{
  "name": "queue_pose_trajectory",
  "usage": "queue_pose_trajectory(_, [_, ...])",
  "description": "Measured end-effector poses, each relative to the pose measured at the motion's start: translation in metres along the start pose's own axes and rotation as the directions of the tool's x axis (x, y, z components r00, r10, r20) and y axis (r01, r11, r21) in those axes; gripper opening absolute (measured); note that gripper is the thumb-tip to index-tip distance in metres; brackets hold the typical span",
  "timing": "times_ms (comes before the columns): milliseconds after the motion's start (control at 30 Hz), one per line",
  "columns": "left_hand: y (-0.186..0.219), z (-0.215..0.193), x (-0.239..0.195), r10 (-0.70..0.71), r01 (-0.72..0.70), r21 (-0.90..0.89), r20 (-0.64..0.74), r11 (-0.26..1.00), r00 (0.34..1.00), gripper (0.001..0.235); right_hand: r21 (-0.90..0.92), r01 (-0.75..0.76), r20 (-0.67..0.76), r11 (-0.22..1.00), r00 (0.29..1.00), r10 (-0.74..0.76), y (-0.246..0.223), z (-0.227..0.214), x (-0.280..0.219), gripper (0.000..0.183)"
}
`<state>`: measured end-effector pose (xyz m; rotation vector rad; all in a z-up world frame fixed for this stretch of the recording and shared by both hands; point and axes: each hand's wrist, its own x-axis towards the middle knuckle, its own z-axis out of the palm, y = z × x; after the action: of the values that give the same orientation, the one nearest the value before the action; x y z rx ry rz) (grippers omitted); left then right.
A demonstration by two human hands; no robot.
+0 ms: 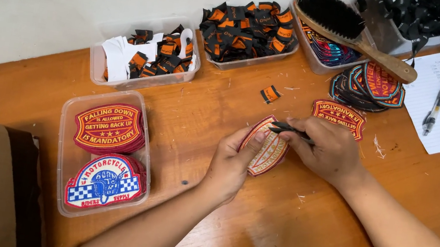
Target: The person trims the edges of embroidered patches using a small cutting tool. They hold each patch with one hand and carefully cut along the border with the other, then place the finished pieces into a plastic container.
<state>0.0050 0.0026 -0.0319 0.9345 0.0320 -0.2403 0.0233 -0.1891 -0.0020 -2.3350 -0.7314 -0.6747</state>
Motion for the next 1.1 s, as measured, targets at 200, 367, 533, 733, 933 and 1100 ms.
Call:
queue_pose_trajectory(200, [0.006,0.005,-0.002,0.018,-0.018,0.010,0.001,1.000,1.000,0.028,0.023,-0.021,0.024,1.000,0.999,0.021,0.001,0.000,-0.002,0.020])
queue_pose_trajectory(367, [0.004,0.005,-0.003,0.024,-0.024,0.020,0.005,1.000,1.000,0.027,0.043,-0.038,0.022,0.998,0.999,0.037,-0.002,0.001,-0.001,0.018])
queue_pose_trajectory(533, [0.009,0.006,-0.004,0.026,-0.026,0.048,0.001,0.999,1.000,0.027,0.019,-0.047,0.007,0.999,0.999,0.047,-0.003,0.003,-0.001,0.019])
queue_pose_trajectory(733, [0.013,0.010,-0.006,0.022,-0.022,0.049,-0.016,0.999,1.000,0.028,0.035,-0.047,-0.014,0.998,0.999,0.048,-0.004,0.002,0.000,0.017])
queue_pose_trajectory(933, [0.010,0.009,-0.006,0.008,-0.007,0.046,-0.033,0.999,0.999,0.027,0.021,-0.027,-0.019,0.999,0.999,0.027,-0.012,-0.001,0.006,0.013])
queue_pose_trajectory(1100, [0.009,0.009,-0.004,-0.022,0.022,0.007,-0.040,1.000,0.999,0.030,0.288,-0.178,-0.080,0.941,0.975,0.209,0.004,-0.003,0.002,0.025])
